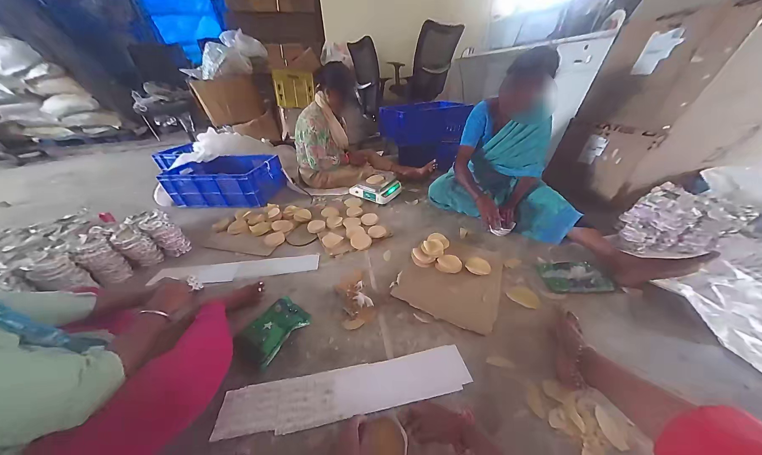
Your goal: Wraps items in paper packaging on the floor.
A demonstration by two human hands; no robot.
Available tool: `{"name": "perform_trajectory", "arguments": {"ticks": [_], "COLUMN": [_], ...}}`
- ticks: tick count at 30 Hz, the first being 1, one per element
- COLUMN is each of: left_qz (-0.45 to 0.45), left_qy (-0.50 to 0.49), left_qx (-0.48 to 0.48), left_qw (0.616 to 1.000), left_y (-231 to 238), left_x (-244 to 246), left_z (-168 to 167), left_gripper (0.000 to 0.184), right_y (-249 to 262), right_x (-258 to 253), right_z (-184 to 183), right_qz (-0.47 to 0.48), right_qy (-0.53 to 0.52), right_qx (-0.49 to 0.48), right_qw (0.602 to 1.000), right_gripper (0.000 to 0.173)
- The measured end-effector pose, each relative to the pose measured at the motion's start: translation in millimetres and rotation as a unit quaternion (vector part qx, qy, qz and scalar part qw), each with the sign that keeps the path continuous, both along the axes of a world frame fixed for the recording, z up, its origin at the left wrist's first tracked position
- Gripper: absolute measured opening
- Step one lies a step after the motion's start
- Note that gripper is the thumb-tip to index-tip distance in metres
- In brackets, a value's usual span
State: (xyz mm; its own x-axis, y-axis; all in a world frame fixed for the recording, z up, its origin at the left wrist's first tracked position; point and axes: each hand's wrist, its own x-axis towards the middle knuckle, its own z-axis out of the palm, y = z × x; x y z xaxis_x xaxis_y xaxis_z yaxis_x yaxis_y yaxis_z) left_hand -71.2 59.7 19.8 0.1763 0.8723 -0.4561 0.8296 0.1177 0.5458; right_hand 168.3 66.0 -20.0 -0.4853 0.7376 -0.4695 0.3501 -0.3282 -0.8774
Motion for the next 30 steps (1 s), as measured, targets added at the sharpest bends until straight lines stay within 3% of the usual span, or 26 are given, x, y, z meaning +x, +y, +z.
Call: {"name": "perform_trajectory", "arguments": {"ticks": [3, 7, 10, 13, 15, 19, 21, 24, 27, 28, 30], "left_qz": [0.008, 0.033, 0.076, 0.091, 0.092, 0.099, 0.107, 0.122, 0.141, 0.141, 0.129], "left_qy": [0.014, 0.001, -0.042, -0.033, -0.026, -0.025, -0.029, -0.037, -0.040, -0.045, -0.057], "left_qx": [-0.004, -0.006, -0.001, -0.001, -0.006, -0.038, -0.053, -0.047, -0.036, -0.041, -0.042], "left_qw": [1.000, 0.999, 0.996, 0.995, 0.995, 0.994, 0.992, 0.991, 0.989, 0.988, 0.989], "left_y": [-2, -6, -12, -18, -19, -16, -15, -14, -18, -17, -17], "left_x": [4, -2, -5, -3, -4, -3, -6, -10, -9, -8, -7], "left_z": [4, 4, -2, 0, -2, 2, 2, -1, -2, 2, 5], "left_gripper": [0.036, 0.039, 0.044, 0.043, 0.044, 0.042, 0.039, 0.039, 0.049, 0.051, 0.047], "right_y": [-3, -4, -23, -58, -66, -17, 10, 23, -4, -20, -50], "right_x": [-17, -45, -73, -97, -97, -72, -68, -77, -85, -88, -89], "right_z": [-6, -13, -1, 25, 28, 22, -2, -22, -11, -1, 12], "right_qz": [-0.011, -0.132, -0.206, -0.064, 0.014, -0.047, -0.049, -0.043, -0.115, -0.099, 0.033], "right_qy": [-0.081, -0.153, -0.226, -0.338, -0.356, -0.256, -0.156, -0.095, -0.214, -0.277, -0.365], "right_qx": [0.069, 0.112, 0.191, 0.254, 0.257, 0.171, 0.199, 0.291, 0.313, 0.311, 0.273], "right_qw": [0.994, 0.973, 0.933, 0.904, 0.898, 0.950, 0.966, 0.951, 0.918, 0.904, 0.890], "right_gripper": [0.047, 0.026, 0.020, 0.031, 0.034, 0.027, 0.033, 0.014, 0.012, 0.018, 0.032]}}
